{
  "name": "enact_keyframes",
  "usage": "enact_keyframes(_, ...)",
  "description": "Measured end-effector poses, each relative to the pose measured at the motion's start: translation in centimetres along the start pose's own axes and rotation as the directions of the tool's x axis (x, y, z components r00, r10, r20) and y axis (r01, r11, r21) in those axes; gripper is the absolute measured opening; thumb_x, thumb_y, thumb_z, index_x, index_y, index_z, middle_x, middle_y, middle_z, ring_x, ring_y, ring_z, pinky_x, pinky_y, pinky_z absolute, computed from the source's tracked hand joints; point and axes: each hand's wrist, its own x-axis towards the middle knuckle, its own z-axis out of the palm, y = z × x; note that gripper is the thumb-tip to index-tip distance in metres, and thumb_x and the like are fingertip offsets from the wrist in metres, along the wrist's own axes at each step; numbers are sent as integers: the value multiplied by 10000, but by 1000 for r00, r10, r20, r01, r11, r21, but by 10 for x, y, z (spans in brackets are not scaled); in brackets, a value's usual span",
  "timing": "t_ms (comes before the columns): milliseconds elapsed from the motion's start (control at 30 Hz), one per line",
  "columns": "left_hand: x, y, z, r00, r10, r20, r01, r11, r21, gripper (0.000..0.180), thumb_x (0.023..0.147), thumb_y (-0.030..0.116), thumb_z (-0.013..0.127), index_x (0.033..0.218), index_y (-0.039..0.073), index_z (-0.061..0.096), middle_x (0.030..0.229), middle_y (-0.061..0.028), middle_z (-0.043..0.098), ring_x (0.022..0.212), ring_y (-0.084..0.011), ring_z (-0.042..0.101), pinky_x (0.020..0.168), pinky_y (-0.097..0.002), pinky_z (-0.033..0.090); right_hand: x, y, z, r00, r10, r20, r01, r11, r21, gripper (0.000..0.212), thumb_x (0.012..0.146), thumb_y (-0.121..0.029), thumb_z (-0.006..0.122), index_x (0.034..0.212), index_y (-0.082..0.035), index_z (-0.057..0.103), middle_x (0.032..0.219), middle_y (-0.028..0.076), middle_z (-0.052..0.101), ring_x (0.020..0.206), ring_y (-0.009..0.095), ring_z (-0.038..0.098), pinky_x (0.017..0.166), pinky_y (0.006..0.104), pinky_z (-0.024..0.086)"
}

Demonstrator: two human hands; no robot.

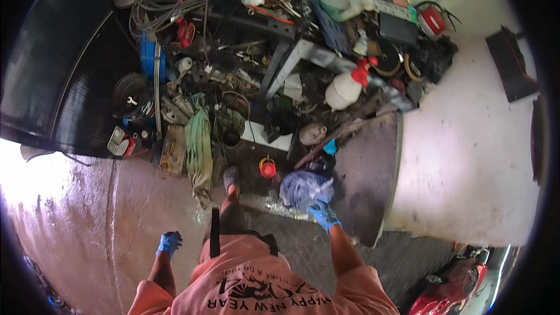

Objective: The person removes the front wheel of a red car using a lug wrench, then opens the hood and removes the oil cap. They retrieve a funnel and a ZIC oil container, open the container, and pour new oil into the engine using the funnel.

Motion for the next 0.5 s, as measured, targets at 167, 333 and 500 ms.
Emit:
enact_keyframes(167, -4, 78, 24, 991, 58, -121, -73, 990, -119, 262, 957, 278, 619, 926, 21, 662, 786, -95, 687, 593, -174, 614, 529, -294, 472, 97, -72, -38, 939, 102, 329, -139, 986, 91, 721, 834, -329, 760, 1438, -82, 452, 1401, 201, 524, 1272, 318, 522, 1083, 387, 404)
enact_keyframes(333, 2, 77, 31, 995, -61, -84, 55, 996, -75, 259, 966, 249, 605, 898, 7, 665, 757, -96, 683, 593, -171, 619, 536, -296, 481, 241, 4, 10, 957, 88, 275, -14, 966, -259, 1197, 685, -439, 847, 1581, -93, 132, 1566, 199, 316, 1450, 347, 299, 1194, 382, 256)
enact_keyframes(500, -6, 6, 37, 952, -280, -121, 262, 954, -144, 260, 977, 242, 589, 888, 8, 659, 764, -114, 686, 596, -200, 639, 531, -318, 505, 401, -5, 32, 971, 227, 72, -166, 862, -479, 1349, 619, -441, 863, 1569, -31, -3, 1559, 284, 277, 1420, 410, 341, 1176, 464, 281)
